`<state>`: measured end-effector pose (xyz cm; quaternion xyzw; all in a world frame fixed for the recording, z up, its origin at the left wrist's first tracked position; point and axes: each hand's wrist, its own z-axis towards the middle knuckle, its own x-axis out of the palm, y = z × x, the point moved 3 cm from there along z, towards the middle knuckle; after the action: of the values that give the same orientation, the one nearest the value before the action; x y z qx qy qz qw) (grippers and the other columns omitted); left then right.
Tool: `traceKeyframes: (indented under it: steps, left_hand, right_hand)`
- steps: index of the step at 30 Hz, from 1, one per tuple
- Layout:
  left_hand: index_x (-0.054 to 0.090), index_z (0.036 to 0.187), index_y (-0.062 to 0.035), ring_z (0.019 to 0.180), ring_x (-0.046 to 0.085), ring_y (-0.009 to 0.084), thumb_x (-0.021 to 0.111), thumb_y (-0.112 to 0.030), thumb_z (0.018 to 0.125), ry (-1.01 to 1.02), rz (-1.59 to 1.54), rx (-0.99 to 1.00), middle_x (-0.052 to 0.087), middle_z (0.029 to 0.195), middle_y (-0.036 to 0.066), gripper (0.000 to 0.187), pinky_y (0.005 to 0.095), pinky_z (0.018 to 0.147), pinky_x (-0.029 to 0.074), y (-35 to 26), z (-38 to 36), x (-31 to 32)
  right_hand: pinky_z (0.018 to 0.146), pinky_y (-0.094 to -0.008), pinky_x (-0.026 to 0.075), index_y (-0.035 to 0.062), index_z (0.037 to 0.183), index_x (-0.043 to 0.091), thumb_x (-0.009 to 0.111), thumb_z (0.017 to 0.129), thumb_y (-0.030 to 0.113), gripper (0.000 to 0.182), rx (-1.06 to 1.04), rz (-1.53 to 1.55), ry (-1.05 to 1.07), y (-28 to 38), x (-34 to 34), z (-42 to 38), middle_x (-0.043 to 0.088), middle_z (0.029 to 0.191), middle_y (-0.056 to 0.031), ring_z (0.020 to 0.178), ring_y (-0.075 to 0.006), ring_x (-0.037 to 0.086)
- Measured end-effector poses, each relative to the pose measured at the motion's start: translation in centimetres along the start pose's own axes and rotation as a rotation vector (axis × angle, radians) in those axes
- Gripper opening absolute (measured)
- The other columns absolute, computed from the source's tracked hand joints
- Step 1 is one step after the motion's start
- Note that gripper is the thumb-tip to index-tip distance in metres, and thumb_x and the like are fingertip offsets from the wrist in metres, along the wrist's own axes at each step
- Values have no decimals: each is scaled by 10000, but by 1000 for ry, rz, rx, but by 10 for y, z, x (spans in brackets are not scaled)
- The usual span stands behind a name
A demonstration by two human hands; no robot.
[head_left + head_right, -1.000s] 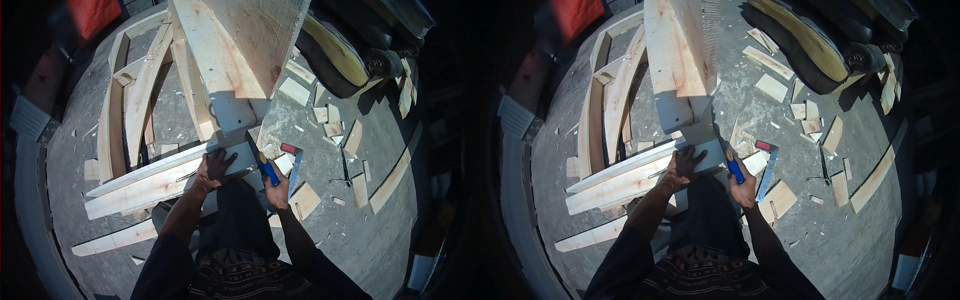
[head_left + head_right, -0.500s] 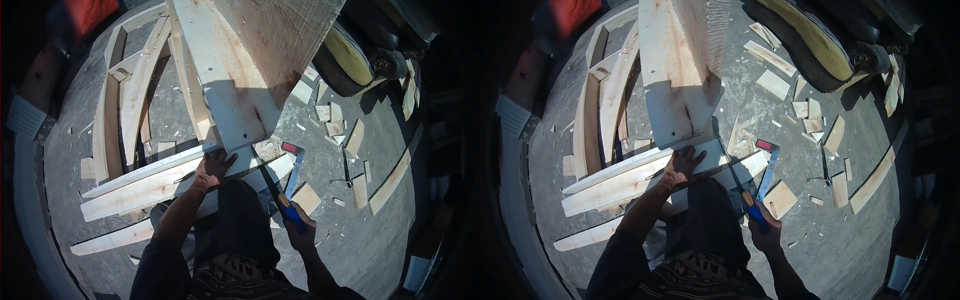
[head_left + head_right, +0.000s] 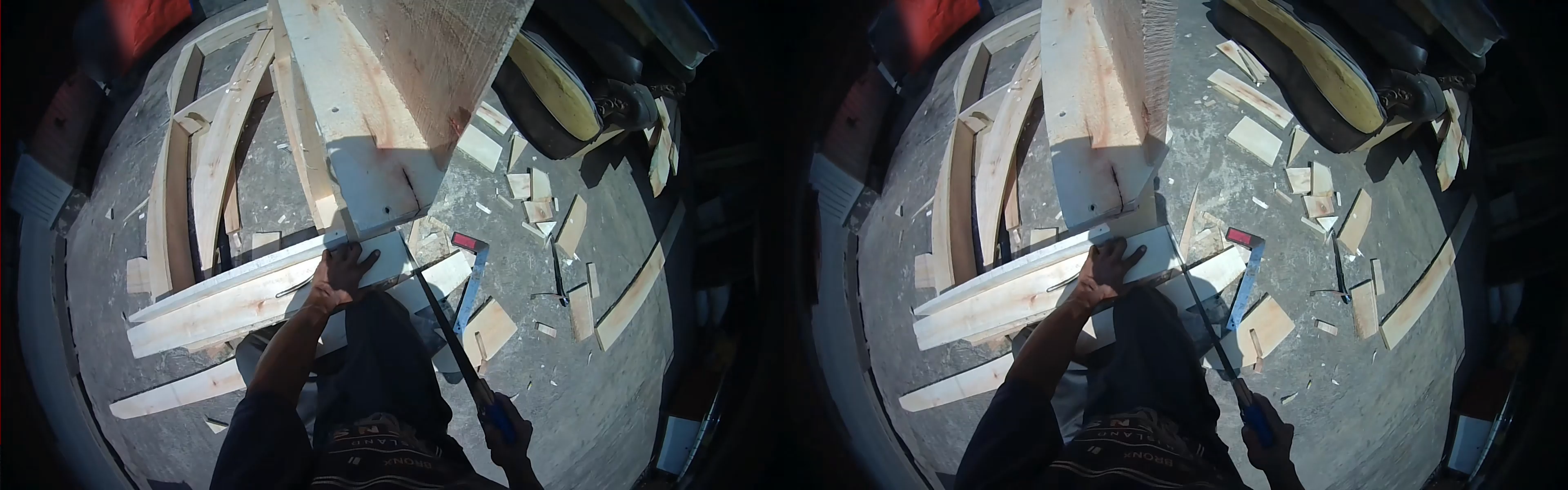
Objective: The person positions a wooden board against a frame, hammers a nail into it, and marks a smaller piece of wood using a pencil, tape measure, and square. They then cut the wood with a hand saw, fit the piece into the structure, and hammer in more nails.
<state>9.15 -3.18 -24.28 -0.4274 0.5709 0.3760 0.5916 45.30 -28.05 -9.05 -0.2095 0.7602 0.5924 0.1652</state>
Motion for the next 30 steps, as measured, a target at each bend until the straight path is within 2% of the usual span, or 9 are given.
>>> traceKeyframes:
  steps: [3,5,9,16,18,20,23,26,30]
  left_hand:
    - [493,1506,-255,1300,511,307,700,-576,826,-30,17,32,511,1357,151,780,545,1032,430,4,-3,0]
    - [509,1499,-237,1313,495,363,695,-604,819,-38,-32,82,514,1353,191,795,575,1031,427,4,1,1]
    - [526,1486,-229,1280,520,363,704,-599,817,-28,6,49,525,1336,189,784,562,1024,436,0,0,-4]
    - [568,1450,-239,1204,546,337,739,-580,772,-121,79,62,500,1336,172,778,538,950,454,11,16,-14]
    - [560,1457,-240,1216,540,334,734,-585,780,-69,-23,37,503,1310,165,779,540,974,442,0,-1,-8]
    - [501,1494,-260,1319,480,300,707,-610,813,-8,-19,15,507,1340,123,793,557,1049,399,1,5,-3]
    - [463,1520,-251,1341,476,318,717,-598,812,-41,-25,55,516,1352,129,828,527,1052,415,5,1,2]
    - [499,1499,-226,1328,491,347,712,-578,821,-27,-37,72,517,1340,160,793,526,1048,429,6,-2,2]
    - [533,1478,-218,1321,494,372,732,-566,796,-32,-29,68,518,1335,185,791,546,1019,449,2,1,-4]
  right_hand:
    - [806,-310,572,-11,1415,557,695,845,86,595,-27,39,18,1,10,25,761,1026,-153,907,-193,752]
    - [788,-305,568,-1,1406,578,682,862,99,563,-244,73,-2,10,44,102,751,1011,-138,846,-135,712]
    - [741,-314,530,57,1358,624,618,858,96,502,-254,82,-97,51,132,254,709,904,-171,773,-171,645]
    - [767,-318,553,63,1413,583,670,797,62,622,-319,84,-116,17,92,155,726,959,-123,799,-138,683]
    - [764,-332,572,36,1417,574,676,807,65,619,-10,54,-1,6,37,62,752,975,-127,842,-179,737]
    - [790,-330,575,19,1424,560,663,828,71,607,7,39,-14,6,3,4,758,999,-135,905,-199,751]
    - [809,-318,573,13,1428,552,645,848,64,590,-42,56,-11,5,16,23,757,1015,-140,920,-203,750]
    - [772,-262,534,28,1390,599,651,822,46,571,-179,222,-64,-4,78,135,734,989,-114,852,-100,667]
    - [793,-304,531,41,1368,618,621,840,62,529,-159,88,-81,49,132,258,721,965,-184,837,-165,654]
